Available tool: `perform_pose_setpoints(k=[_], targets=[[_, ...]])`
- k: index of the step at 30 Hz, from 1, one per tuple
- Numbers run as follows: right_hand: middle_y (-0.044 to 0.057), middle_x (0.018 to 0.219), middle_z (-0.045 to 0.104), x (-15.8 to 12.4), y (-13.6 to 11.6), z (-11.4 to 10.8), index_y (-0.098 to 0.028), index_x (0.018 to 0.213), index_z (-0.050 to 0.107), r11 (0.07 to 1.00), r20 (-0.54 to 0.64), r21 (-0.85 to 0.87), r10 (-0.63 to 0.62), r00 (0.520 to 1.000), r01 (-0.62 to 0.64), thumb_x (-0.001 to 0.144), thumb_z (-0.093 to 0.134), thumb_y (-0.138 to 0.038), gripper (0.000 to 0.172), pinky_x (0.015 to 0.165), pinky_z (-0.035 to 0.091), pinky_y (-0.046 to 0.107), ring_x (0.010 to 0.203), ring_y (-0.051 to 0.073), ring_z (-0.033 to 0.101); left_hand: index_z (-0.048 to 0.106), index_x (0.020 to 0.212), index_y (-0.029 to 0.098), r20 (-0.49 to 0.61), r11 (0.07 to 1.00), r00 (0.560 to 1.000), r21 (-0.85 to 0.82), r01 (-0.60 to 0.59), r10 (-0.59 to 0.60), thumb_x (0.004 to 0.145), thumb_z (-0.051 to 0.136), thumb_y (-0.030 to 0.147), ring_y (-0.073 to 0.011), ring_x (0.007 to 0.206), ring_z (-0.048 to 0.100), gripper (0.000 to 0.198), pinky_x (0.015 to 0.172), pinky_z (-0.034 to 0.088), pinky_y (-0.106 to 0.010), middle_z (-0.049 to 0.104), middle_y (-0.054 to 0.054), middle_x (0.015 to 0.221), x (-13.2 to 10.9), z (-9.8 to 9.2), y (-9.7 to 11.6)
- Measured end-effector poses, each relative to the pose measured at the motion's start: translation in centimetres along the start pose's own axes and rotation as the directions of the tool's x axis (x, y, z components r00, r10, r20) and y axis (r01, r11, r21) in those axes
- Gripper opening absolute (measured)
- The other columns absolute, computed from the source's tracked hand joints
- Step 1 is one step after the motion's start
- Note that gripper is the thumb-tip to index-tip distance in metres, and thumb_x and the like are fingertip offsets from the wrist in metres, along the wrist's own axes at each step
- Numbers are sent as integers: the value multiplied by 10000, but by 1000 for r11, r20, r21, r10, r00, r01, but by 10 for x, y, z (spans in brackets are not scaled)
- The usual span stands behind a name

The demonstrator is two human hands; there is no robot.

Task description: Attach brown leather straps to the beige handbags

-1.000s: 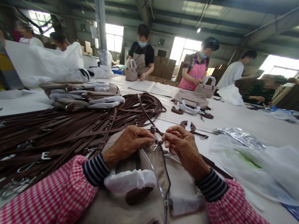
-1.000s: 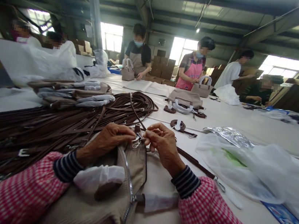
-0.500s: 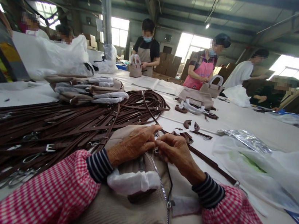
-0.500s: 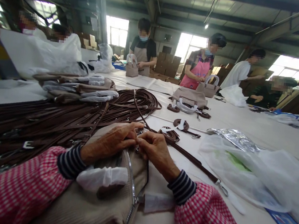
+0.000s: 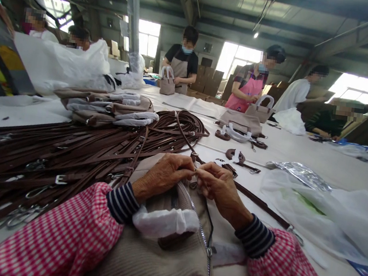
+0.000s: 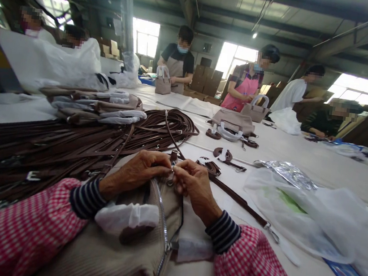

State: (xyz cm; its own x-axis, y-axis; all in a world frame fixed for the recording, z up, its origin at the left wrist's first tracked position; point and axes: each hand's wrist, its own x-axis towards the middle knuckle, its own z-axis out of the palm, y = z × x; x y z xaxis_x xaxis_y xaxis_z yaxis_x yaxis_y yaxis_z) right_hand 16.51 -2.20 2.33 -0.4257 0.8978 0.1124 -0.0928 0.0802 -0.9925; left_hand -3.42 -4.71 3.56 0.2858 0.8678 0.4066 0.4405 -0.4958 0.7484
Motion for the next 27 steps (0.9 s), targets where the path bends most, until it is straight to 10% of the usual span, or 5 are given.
perform_pose_setpoints(k=[27], targets=[[2, 651, 686, 2, -1, 9, -170, 741, 603, 988, 20, 72, 133, 991, -134, 740, 845, -391, 329, 406, 283, 153, 431, 57, 477, 681, 817, 179, -7, 977, 1000, 210, -23, 25, 970, 585, 236, -172, 808, 585, 190, 775, 393, -295, 661, -10, 825, -4, 3, 2]])
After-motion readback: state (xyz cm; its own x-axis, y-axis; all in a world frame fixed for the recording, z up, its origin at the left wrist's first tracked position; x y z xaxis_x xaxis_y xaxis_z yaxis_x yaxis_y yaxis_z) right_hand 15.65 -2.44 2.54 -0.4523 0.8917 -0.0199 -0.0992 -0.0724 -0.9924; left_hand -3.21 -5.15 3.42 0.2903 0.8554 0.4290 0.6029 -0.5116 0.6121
